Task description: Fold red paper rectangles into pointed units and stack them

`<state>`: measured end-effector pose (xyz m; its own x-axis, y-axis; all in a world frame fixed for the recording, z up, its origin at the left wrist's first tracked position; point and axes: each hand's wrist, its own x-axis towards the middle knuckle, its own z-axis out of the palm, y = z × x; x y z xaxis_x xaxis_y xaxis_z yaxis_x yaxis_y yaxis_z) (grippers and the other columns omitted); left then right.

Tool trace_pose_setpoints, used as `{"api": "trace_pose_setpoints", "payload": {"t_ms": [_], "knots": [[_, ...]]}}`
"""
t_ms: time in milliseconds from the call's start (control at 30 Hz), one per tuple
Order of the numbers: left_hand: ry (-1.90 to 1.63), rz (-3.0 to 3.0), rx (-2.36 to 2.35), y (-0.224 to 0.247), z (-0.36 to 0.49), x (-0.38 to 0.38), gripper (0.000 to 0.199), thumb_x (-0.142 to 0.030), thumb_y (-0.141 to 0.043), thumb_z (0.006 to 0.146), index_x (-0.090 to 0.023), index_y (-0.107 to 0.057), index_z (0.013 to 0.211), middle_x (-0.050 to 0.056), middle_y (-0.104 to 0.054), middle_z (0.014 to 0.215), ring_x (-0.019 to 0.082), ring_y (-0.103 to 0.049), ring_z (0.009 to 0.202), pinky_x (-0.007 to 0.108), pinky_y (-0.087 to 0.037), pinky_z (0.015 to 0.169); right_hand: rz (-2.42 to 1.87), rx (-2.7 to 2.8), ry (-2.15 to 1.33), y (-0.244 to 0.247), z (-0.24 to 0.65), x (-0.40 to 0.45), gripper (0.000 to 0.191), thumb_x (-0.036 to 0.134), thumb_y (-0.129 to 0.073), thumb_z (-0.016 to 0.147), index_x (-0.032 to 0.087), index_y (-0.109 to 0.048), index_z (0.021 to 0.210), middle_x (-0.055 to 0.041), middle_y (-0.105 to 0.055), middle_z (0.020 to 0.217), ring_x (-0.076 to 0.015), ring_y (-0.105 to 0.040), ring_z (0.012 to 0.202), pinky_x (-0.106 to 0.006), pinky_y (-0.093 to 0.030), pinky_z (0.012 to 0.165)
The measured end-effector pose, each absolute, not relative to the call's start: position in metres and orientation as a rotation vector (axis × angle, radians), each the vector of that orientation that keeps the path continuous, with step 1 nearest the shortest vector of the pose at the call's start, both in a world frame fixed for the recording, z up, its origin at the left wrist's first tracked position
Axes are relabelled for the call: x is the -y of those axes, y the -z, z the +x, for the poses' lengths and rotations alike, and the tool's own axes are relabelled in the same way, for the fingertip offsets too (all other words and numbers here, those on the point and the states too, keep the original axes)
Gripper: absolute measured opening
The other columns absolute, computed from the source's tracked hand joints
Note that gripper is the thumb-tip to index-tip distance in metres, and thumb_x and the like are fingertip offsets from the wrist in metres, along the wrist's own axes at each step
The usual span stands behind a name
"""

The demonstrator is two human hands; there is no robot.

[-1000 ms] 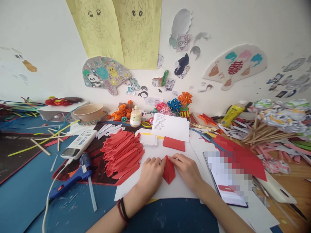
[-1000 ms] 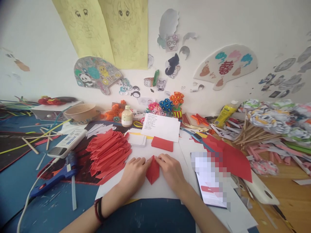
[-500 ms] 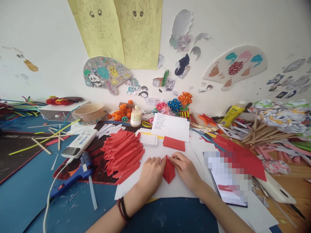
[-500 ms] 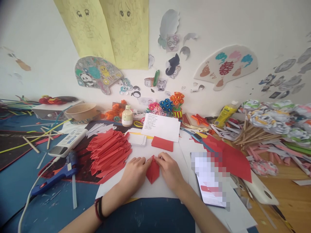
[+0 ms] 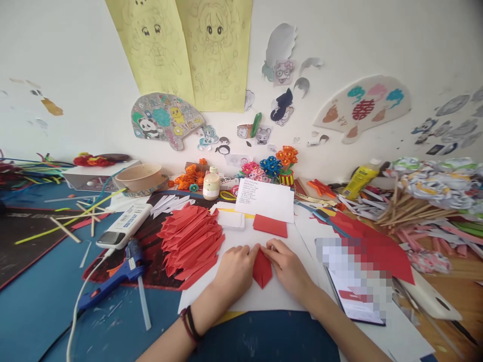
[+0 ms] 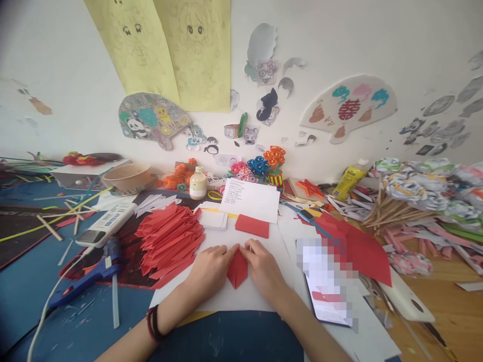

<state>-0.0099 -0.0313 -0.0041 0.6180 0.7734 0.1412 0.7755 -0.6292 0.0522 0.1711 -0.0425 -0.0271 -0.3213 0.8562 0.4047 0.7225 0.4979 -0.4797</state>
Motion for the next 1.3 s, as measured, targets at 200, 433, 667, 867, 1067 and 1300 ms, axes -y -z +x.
{"api": "trace_pose_setpoints", "payload": {"t_ms": [200,433,667,867,1067,1300], "knots": [[0.111,-2.817,1.330,-0.001,-0.003,0.029,0.051,-0.005,-0.042,0.083,-0.011,-0.044,0.133,0.010,-0.065,0.087,0.024,-0.064,0.078,0.033,-0.047,0.066,-1.362,2.156,-0.222,0.024,0.168,0.045,0.030,0.009,-0.038,0.094,0.021,-0.065,0.095,-0.0063,-0.054,0.088,-0.0183,-0.053,0.080,-0.030,-0.048,0.071],[0.090,-2.804,1.324,-0.004,-0.003,0.030,0.041,-0.008,-0.041,0.088,-0.015,-0.047,0.128,0.009,-0.067,0.084,0.023,-0.065,0.074,0.030,-0.043,0.062,-1.503,2.153,-0.061,0.024,0.173,0.053,0.028,0.003,-0.044,0.088,0.021,-0.064,0.080,-0.0053,-0.056,0.082,-0.0198,-0.053,0.079,-0.030,-0.047,0.067],[0.401,-2.750,1.448,-0.001,-0.004,0.020,0.023,-0.022,-0.040,0.095,-0.022,-0.062,0.094,0.004,-0.063,0.081,0.020,-0.060,0.077,0.031,-0.039,0.067,-1.515,2.145,-0.007,0.024,0.173,0.060,0.025,0.003,-0.043,0.088,0.019,-0.061,0.079,-0.0052,-0.057,0.080,-0.0197,-0.053,0.078,-0.030,-0.044,0.065],[0.588,-2.631,1.646,0.004,0.002,0.019,0.020,-0.034,-0.049,0.092,-0.017,-0.058,0.084,0.008,-0.062,0.088,0.024,-0.056,0.088,0.034,-0.038,0.074,-1.496,2.056,-0.107,0.024,0.170,0.060,0.024,0.010,-0.043,0.090,0.018,-0.058,0.073,-0.0045,-0.057,0.078,-0.0188,-0.054,0.078,-0.030,-0.044,0.067],[0.836,-2.884,1.815,0.005,-0.002,0.012,0.008,-0.025,-0.063,0.080,-0.018,-0.060,0.079,0.003,-0.066,0.084,0.020,-0.057,0.084,0.030,-0.037,0.073,-1.513,1.837,-0.313,0.019,0.175,0.055,0.013,0.028,-0.056,0.088,0.021,-0.064,0.080,-0.0020,-0.060,0.077,-0.0171,-0.056,0.070,-0.028,-0.044,0.062],[1.191,-3.276,1.721,-0.007,-0.003,0.012,0.007,-0.025,-0.062,0.078,-0.018,-0.064,0.078,-0.001,-0.067,0.077,0.012,-0.053,0.067,0.022,-0.038,0.063,-1.328,1.766,-0.592,0.009,0.178,0.053,0.022,0.036,-0.063,0.084,0.019,-0.068,0.070,-0.0016,-0.061,0.070,-0.0143,-0.051,0.060,-0.027,-0.040,0.056]]}}
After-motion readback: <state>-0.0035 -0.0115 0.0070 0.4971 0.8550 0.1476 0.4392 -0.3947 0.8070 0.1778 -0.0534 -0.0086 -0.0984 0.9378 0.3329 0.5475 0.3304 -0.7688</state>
